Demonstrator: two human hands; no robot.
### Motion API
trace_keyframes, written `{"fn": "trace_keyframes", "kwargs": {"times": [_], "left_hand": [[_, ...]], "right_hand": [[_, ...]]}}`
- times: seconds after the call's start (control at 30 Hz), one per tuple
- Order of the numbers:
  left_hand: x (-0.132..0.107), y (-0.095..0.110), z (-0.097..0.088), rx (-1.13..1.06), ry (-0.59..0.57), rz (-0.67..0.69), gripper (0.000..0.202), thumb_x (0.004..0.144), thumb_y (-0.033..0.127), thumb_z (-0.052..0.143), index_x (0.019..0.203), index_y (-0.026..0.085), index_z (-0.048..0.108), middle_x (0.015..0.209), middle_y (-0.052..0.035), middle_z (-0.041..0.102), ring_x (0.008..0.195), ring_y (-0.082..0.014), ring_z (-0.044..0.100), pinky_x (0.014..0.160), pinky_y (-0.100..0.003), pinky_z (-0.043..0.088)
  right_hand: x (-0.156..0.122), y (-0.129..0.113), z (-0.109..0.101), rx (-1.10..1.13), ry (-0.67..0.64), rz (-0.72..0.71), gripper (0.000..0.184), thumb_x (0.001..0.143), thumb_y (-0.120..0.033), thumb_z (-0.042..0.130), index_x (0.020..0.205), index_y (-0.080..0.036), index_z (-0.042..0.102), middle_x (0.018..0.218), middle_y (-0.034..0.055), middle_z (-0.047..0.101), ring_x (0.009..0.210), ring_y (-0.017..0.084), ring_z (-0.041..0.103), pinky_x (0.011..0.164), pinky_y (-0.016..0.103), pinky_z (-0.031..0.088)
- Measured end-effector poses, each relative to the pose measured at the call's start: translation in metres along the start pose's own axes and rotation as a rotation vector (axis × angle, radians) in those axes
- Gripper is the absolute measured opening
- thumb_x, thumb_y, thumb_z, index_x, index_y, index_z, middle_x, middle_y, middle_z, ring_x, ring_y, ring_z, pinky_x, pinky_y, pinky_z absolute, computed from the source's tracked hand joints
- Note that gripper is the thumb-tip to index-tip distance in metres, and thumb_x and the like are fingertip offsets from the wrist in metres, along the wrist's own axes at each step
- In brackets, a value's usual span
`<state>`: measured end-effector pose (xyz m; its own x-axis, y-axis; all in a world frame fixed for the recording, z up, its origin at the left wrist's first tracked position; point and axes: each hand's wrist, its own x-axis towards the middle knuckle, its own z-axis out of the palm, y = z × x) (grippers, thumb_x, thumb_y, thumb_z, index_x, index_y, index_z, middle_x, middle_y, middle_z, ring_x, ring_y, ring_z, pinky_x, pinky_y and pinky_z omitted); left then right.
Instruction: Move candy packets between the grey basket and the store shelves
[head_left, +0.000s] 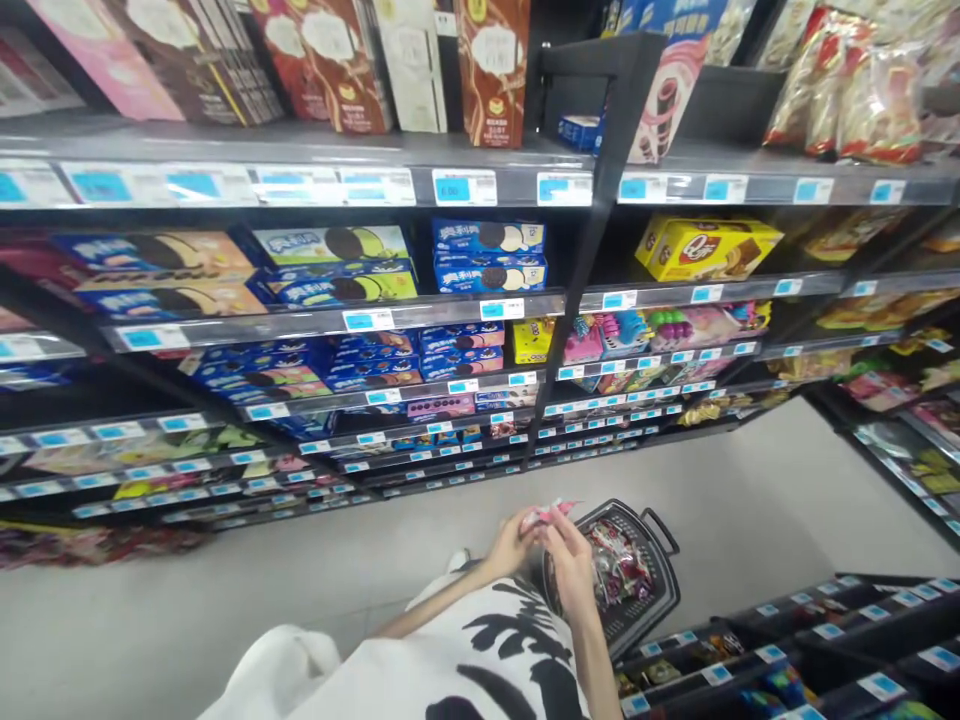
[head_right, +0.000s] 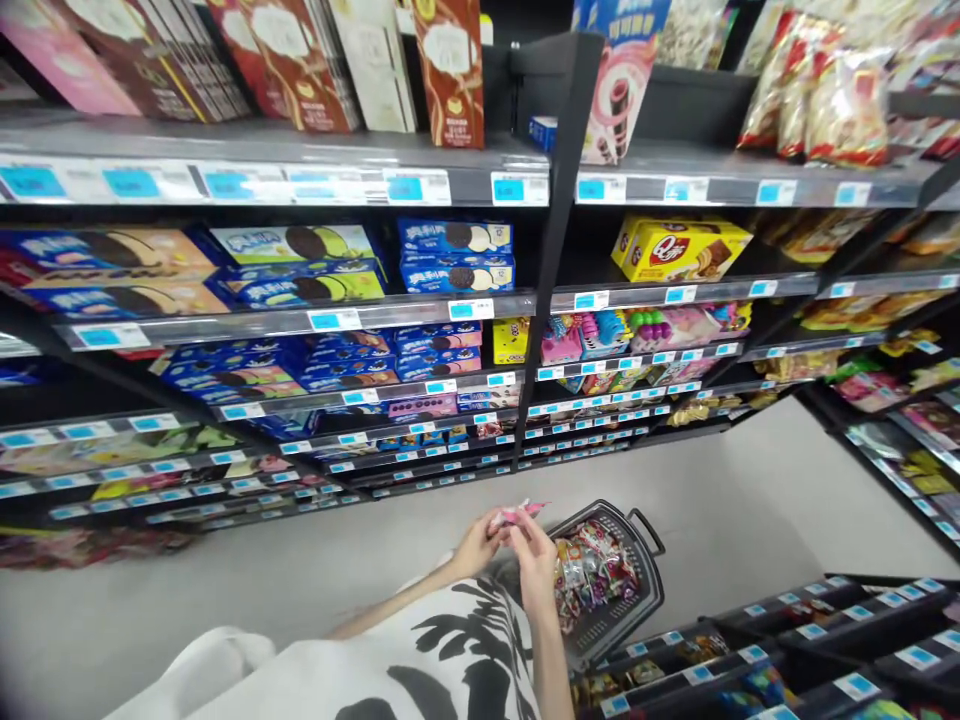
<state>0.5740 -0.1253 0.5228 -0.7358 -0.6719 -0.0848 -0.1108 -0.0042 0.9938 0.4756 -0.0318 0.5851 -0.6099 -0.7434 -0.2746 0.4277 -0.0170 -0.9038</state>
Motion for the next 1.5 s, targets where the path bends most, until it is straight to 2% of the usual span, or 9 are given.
{"fn": "trace_keyframes", "kwargs": {"times": [0.2,0.3,0.4,0.5,0.73,0.9,1.17,1.33,1.5], "left_hand": [[-0.01,0.013,-0.006,-0.43,-0.216,-0.196,0.072,0.072,0.058,0.083,0.119,0.005,0.068,0.117,-0.02,0.071,0.11,-0.0325,0.068,0.101,-0.042,0.052],[-0.016,0.022,-0.007,-0.409,-0.319,-0.275,0.073,0.058,0.04,0.095,0.117,0.006,0.069,0.115,-0.0184,0.071,0.106,-0.0313,0.069,0.096,-0.039,0.054],[-0.018,0.025,-0.003,-0.329,-0.383,-0.318,0.071,0.051,0.027,0.097,0.113,0.008,0.07,0.11,-0.0146,0.073,0.1,-0.0286,0.07,0.089,-0.035,0.055],[-0.018,0.025,0.002,-0.307,-0.416,-0.335,0.067,0.052,0.022,0.094,0.113,0.009,0.069,0.105,-0.0118,0.074,0.097,-0.026,0.07,0.087,-0.032,0.055],[-0.005,0.03,0.01,-0.357,-0.507,-0.266,0.07,0.058,0.016,0.09,0.122,0.01,0.062,0.119,-0.0135,0.07,0.102,-0.0264,0.068,0.09,-0.033,0.054],[0.003,0.029,0.021,-0.26,-0.427,-0.213,0.068,0.059,0.018,0.089,0.121,0.011,0.063,0.116,-0.0106,0.071,0.101,-0.024,0.068,0.089,-0.03,0.054],[0.003,0.008,0.018,-0.094,0.025,-0.177,0.043,0.066,0.039,0.087,0.097,0.013,0.072,0.098,-0.0107,0.075,0.088,-0.0234,0.071,0.082,-0.034,0.057],[-0.003,0.018,0.009,0.051,0.058,-0.022,0.018,0.078,0.033,0.078,0.087,0.017,0.076,0.084,-0.007,0.074,0.08,-0.0214,0.07,0.08,-0.034,0.057],[-0.008,0.036,-0.001,0.426,-0.382,0.706,0.022,0.095,0.017,0.058,0.107,0.024,0.075,0.094,-0.0059,0.075,0.098,-0.0206,0.07,0.082,-0.032,0.054]], "right_hand": [[0.013,-0.007,-0.034,-0.223,0.349,-0.132,0.05,0.075,-0.052,0.079,0.109,-0.017,0.073,0.115,0.0126,0.071,0.107,0.03,0.066,0.096,0.041,0.053],[0.015,-0.015,-0.043,-0.203,0.264,-0.066,0.053,0.075,-0.054,0.08,0.111,-0.016,0.072,0.117,0.0113,0.071,0.111,0.029,0.065,0.096,0.039,0.052],[0.008,-0.016,-0.039,-0.144,0.101,0.055,0.043,0.072,-0.055,0.083,0.088,-0.015,0.074,0.088,0.0078,0.074,0.085,0.027,0.07,0.074,0.035,0.057],[0.003,-0.01,-0.031,0.014,0.187,0.049,0.042,0.07,-0.054,0.085,0.071,-0.016,0.069,0.072,0.0044,0.07,0.067,0.023,0.067,0.061,0.032,0.054],[0.003,-0.004,-0.034,0.255,0.442,0.062,0.045,0.06,-0.051,0.092,0.075,-0.015,0.07,0.075,0.0062,0.073,0.066,0.023,0.069,0.064,0.034,0.058],[0.006,-0.01,-0.042,0.306,0.519,0.028,0.044,0.059,-0.048,0.093,0.073,-0.015,0.067,0.079,0.0069,0.073,0.073,0.025,0.07,0.068,0.035,0.06],[0.013,-0.004,-0.054,0.325,0.41,0.086,0.047,0.069,-0.047,0.087,0.103,-0.023,0.065,0.107,0.0039,0.072,0.098,0.021,0.069,0.072,0.028,0.058],[0.016,0.002,-0.047,0.446,0.174,0.147,0.05,0.081,-0.061,0.074,0.117,-0.028,0.062,0.124,0.0037,0.067,0.113,0.023,0.065,0.089,0.038,0.058],[0.017,0.002,-0.037,0.643,0.094,0.133,0.061,0.078,-0.068,0.067,0.121,-0.025,0.064,0.12,0.0081,0.07,0.121,0.033,0.062,0.099,0.051,0.053]]}}
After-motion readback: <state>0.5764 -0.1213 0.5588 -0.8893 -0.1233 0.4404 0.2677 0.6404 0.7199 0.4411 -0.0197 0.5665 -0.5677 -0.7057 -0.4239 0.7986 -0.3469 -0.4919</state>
